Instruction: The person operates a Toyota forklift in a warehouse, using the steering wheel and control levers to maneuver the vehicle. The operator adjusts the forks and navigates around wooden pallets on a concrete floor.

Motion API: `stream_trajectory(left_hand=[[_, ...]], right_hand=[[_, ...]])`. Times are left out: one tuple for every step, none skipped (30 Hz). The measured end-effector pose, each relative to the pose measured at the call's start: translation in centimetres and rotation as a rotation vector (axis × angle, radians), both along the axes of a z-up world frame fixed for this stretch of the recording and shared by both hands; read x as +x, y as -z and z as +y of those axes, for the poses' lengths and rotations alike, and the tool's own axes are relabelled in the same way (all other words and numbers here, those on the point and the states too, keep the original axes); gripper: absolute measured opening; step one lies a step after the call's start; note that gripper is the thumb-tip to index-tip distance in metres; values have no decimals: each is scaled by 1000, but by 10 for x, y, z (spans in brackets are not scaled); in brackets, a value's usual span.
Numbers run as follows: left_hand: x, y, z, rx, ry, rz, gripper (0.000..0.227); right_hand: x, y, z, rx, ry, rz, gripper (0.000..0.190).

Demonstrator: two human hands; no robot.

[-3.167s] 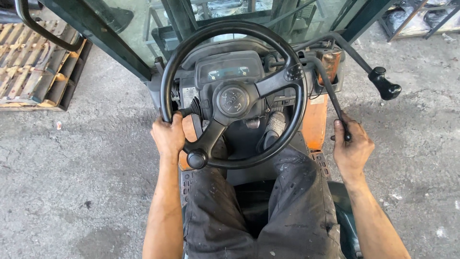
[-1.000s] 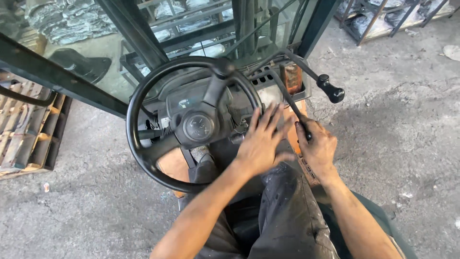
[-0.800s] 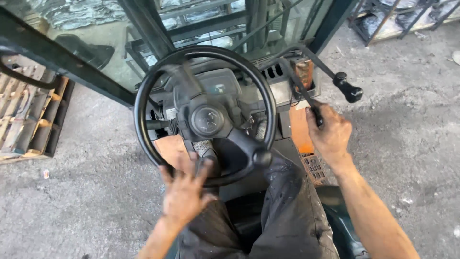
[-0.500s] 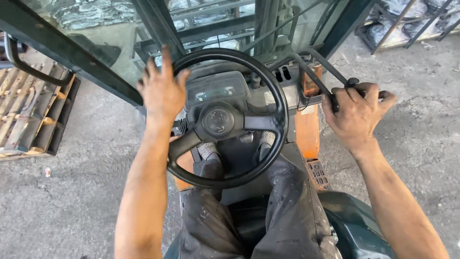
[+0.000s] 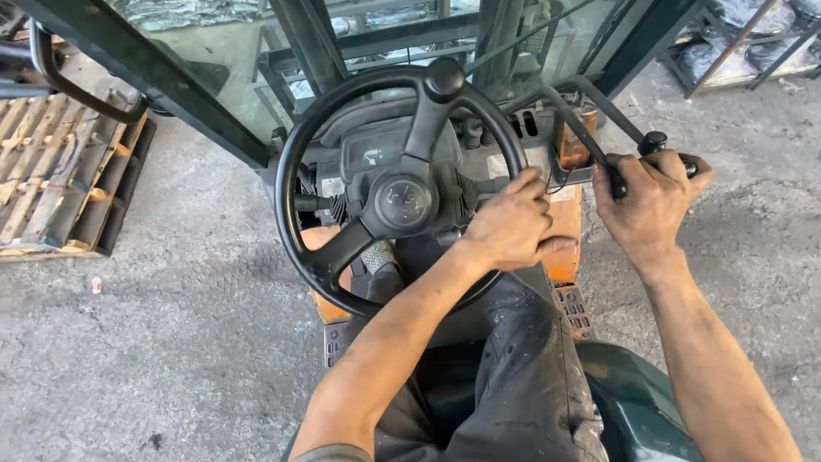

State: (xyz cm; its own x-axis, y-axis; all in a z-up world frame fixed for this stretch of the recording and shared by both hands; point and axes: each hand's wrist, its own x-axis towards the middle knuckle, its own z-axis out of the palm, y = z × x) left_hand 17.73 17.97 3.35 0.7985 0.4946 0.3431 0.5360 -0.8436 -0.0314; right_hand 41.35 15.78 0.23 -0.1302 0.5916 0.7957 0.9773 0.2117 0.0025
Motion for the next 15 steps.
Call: stream_trajectory(left_hand=[[-5, 14, -10, -14, 111, -50, 81], [-6, 11, -13, -15, 117, -41, 81], [-5, 6, -12, 2, 84, -46, 81], [-4, 1, -11, 19, 50, -52, 81], [-3, -7, -5, 25, 51, -56, 81], [-2, -16, 1, -15, 12, -33, 79], [1, -23, 7, -60, -25, -10, 78], [1, -27, 15, -60, -21, -14, 78], [1, -29, 21, -32, -55, -35, 76], [1, -31, 28, -3, -89, -55, 74], [0, -36, 42, -10, -94, -60, 74], [-2, -40, 57, 2, -121, -65, 74], [-6, -43, 70, 13, -144, -63, 75], [-18, -49, 80, 3, -145, -61, 75], [-27, -57, 95, 34, -280, -94, 77]], right_hand=[[-2, 2, -3, 6, -5, 16, 9], [-3, 4, -6, 5, 1, 24, 9], [-3, 2, -3, 9, 5, 9, 8], [-3, 1, 0, 12, 9, -5, 9], [-4, -1, 0, 18, 10, -10, 9], [-5, -2, 1, 13, 17, 2, 12], [-5, -2, -1, 3, 28, 15, 17], [-4, -3, -2, 4, 32, 11, 17], [-4, -3, -4, -7, 29, 10, 15], [-3, -2, -6, -18, 26, 9, 14], [-1, -2, -5, -25, 21, 3, 14], [2, -2, -5, -27, 0, 10, 13], [2, 0, -8, -31, -15, 23, 13], [1, 0, -10, -40, -16, 25, 13], [3, -2, -8, -32, -9, 0, 13]])
